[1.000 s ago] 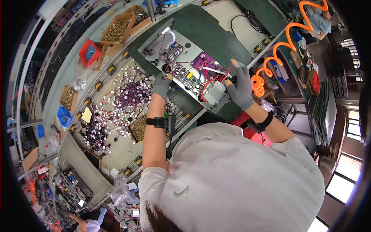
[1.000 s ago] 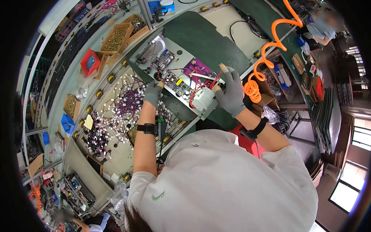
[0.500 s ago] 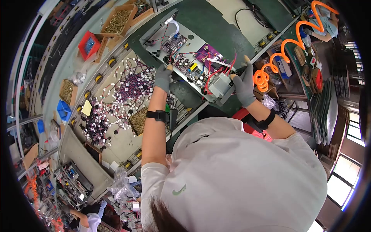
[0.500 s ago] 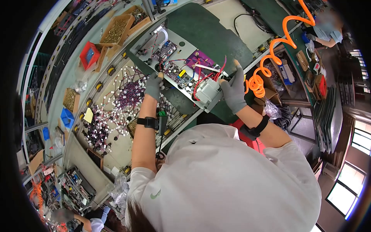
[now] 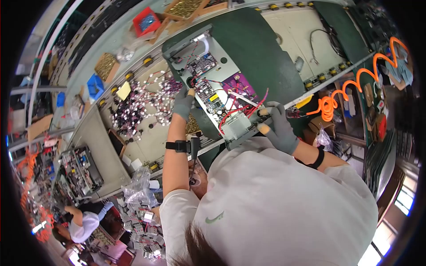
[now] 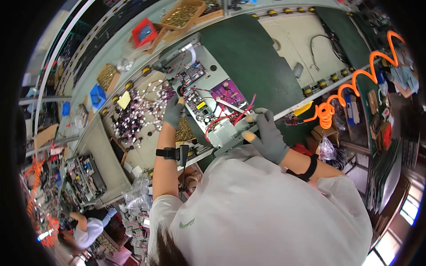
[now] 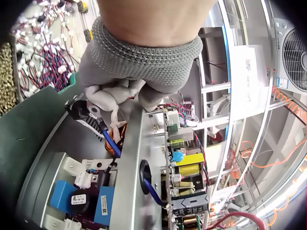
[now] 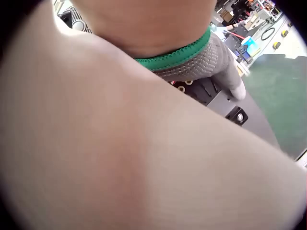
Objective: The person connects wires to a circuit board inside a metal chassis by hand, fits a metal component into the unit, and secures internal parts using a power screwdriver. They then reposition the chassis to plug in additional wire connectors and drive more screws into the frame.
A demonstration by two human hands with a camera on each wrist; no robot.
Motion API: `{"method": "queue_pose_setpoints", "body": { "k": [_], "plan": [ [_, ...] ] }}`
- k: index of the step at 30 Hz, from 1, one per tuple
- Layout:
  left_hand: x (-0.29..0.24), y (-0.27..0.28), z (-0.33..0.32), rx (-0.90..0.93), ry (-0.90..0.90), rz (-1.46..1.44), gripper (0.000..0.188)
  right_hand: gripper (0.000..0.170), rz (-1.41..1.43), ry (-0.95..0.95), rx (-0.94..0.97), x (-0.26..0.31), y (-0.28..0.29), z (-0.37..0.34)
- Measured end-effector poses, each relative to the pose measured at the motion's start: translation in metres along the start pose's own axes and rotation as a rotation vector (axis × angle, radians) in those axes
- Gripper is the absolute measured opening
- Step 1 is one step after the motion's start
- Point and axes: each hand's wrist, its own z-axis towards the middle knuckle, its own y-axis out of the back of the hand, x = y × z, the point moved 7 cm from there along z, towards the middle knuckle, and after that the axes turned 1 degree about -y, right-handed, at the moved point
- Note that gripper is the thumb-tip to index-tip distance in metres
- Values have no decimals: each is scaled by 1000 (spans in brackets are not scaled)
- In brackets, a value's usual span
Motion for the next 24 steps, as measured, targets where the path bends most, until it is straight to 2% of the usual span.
{"method": "queue_pose_setpoints", "body": {
  "k": [1,3,4,5,7,8,9,10,11,12,13,14,16,20,24],
  "plan": [
    [6,7,-1,0,6,32,33,43,6,22,15,5,1,1],
    [41,24,22,-215,-214,157,51,40,-126,35,100,16,0,5],
    [12,17,-2,-150,-191,-10,55,38,-314,157,39,33,4,7],
    [-16,28,-24,-423,-251,541,54,38,-317,171,42,41,4,11],
    [-11,36,-27,-674,-297,726,48,41,-656,565,-65,82,0,8],
    [-5,38,-23,-683,-299,719,48,40,-633,613,-36,98,-5,12],
    [15,38,-10,-525,-203,283,44,40,-637,622,-37,101,-13,12],
    [30,30,1,-350,-107,-145,40,38,-547,606,105,96,-29,12],
    [28,29,6,-352,-115,-150,40,35,-455,585,246,91,-45,11],
    [35,19,14,-258,16,-263,33,27,-415,628,184,94,-50,12],
    [39,6,17,-162,148,-374,27,27,-421,633,180,91,-55,12],
    [32,6,17,-211,153,-350,17,23,-412,673,171,90,-58,12],
    [35,6,24,-178,153,-403,15,18,-405,756,86,94,-55,13],
    [30,-3,23,-160,145,-459,14,18,-393,723,46,90,-53,15],
    [8,-11,11,-158,94,-448,16,18,-323,718,-137,73,-27,25]
  ]
}}
